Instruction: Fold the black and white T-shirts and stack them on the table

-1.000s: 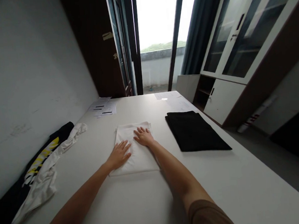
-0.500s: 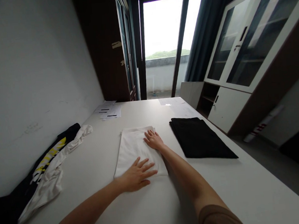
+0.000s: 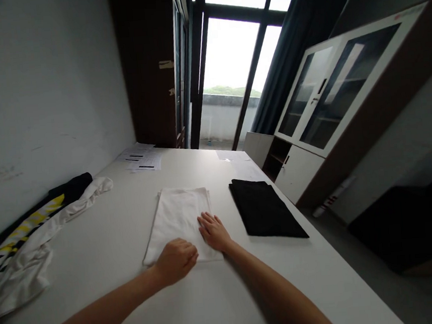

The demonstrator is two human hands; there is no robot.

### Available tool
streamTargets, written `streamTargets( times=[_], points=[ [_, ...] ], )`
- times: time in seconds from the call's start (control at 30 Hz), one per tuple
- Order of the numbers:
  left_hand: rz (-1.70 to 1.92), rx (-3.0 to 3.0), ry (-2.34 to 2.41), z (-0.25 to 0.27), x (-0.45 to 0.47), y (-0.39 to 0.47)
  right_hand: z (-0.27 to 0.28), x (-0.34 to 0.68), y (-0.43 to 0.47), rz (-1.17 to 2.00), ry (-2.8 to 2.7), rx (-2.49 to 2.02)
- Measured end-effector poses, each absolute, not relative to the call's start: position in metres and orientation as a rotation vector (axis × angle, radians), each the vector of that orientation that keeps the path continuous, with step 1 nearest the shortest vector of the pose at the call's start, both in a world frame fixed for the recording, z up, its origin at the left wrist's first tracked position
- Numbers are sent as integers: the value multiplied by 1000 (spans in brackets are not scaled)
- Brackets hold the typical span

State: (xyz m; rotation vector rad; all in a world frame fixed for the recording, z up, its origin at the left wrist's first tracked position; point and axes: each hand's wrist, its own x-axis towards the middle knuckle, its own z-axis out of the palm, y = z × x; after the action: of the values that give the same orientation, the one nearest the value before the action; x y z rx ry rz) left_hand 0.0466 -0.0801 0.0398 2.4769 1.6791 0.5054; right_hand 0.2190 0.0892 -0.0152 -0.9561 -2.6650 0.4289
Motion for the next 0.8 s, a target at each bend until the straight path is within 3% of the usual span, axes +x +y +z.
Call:
streamTargets(
  times=[0.17,0.37,0.5,0.8],
  points=[
    [715,2309,1993,16,5,-56,0,224,61,400,-2662,-1013],
    [752,1961,2324,-11,-50,-31,22,209,29,380,-2808,-504],
    [716,1850,2488,-8,-72,-25,26,202,11,374,-2903,-486],
    [682,1773,2556,-9,-75,-22,14,159,-19,38,-2840,-398]
  ],
)
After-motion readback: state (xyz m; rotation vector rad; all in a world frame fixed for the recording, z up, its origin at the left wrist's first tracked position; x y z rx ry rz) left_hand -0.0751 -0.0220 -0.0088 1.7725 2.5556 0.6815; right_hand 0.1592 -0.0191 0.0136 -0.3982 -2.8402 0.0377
